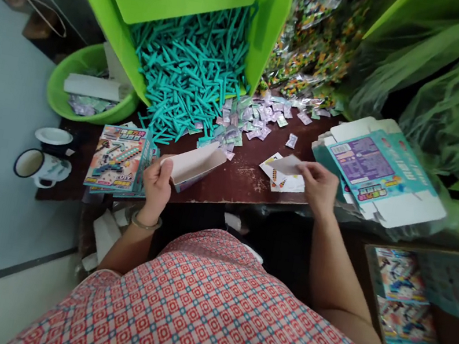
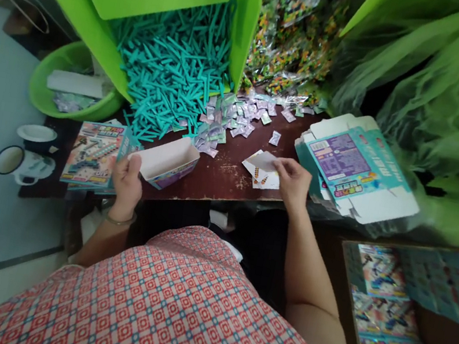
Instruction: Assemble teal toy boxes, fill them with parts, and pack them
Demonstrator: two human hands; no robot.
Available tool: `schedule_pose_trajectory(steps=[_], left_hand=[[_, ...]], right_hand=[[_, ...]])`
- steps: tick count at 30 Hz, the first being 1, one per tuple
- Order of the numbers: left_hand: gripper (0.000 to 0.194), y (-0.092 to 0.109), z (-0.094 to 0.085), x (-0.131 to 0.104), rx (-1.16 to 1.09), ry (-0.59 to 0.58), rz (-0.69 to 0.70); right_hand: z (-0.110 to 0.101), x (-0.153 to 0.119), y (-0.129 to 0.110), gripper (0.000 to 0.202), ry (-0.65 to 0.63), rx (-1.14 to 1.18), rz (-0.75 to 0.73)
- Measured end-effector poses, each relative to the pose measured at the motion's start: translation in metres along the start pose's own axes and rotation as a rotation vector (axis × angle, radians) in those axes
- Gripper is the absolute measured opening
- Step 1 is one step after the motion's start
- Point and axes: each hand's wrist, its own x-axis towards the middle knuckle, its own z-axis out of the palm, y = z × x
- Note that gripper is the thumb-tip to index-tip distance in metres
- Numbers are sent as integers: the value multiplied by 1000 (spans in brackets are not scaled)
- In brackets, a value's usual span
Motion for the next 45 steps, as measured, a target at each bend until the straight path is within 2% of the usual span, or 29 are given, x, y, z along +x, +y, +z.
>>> schedule_pose_trajectory(steps=[2, 4, 6, 8, 10, 12, 14, 15, 16, 18, 20, 22, 25, 27, 28, 30, 31, 33, 35, 36, 37, 39, 42, 43, 45], left_hand=[[65, 4, 4, 0, -10, -31, 6], [65, 9, 8, -1, -24, -73, 17], [63, 12, 11, -2, -39, -115, 34], [61, 12, 12, -4, -44, -128, 49], [60, 10, 8, -3, -40, -93, 53], [58, 6, 3, -2, -38, -31, 49], [57, 3, -2, 0, -34, 15, 50], [56, 2, -4, 0, -28, 17, 59], [56, 2, -5, 0, -19, 6, 73], [55, 4, -5, -2, -3, -34, 107], [54, 6, -2, -3, 4, -67, 130], [55, 8, 1, -4, 2, -74, 131], [55, 9, 7, -2, -9, -77, 109], [54, 9, 9, 1, -24, -82, 100], [52, 10, 10, 4, -33, -80, 103], [48, 11, 9, 9, -50, -65, 120], [45, 12, 7, 11, -53, -47, 134], [37, 13, 3, 11, -39, -5, 176], [32, 10, 2, 2, 9, -20, 267], [32, 7, 4, -7, 41, -70, 334], [32, 2, 9, -17, 83, -157, 401], [33, -12, 26, -42, 201, -401, 480], [42, -36, 55, -73, 442, -744, 364], [46, -43, 62, -79, 475, -805, 323], [50, -55, 71, -80, 455, -838, 259]], right_hand=[[-6, -10, -47, 35, 47, 113, -74], [1, -27, -98, 26, 20, 228, -230], [24, -45, -138, 21, -139, 245, -466], [61, -54, -156, 18, -348, 161, -696], [96, -43, -146, 15, -465, 45, -810], [116, -11, -115, 20, -355, -58, -701], [117, 33, -75, 26, -66, -150, -406], [113, 55, -55, 34, -1, -173, -318], [107, 74, -36, 38, 42, -184, -253], [98, 98, -9, 33, 72, -189, -170], [96, 102, 1, 30, 26, -165, -148], [100, 88, -7, 28, -62, -116, -172], [110, 45, -51, 31, -175, -24, -268], [119, 14, -90, 29, -324, 36, -444], [123, 1, -110, 27, -472, 68, -600], [130, -13, -139, 28, -693, 105, -833], [132, -14, -147, 29, -738, 121, -885], [130, 0, -147, 31, -648, 165, -840], [127, 29, -128, 34, -453, 204, -692], [126, 48, -113, 34, -360, 207, -598], [126, 68, -98, 34, -296, 188, -486], [128, 109, -67, 31, -251, 103, -245], [133, 166, -36, 25, -228, -15, -8], [133, 184, -31, 25, -187, -31, 28], [130, 219, -28, 38, -56, -41, 96]])
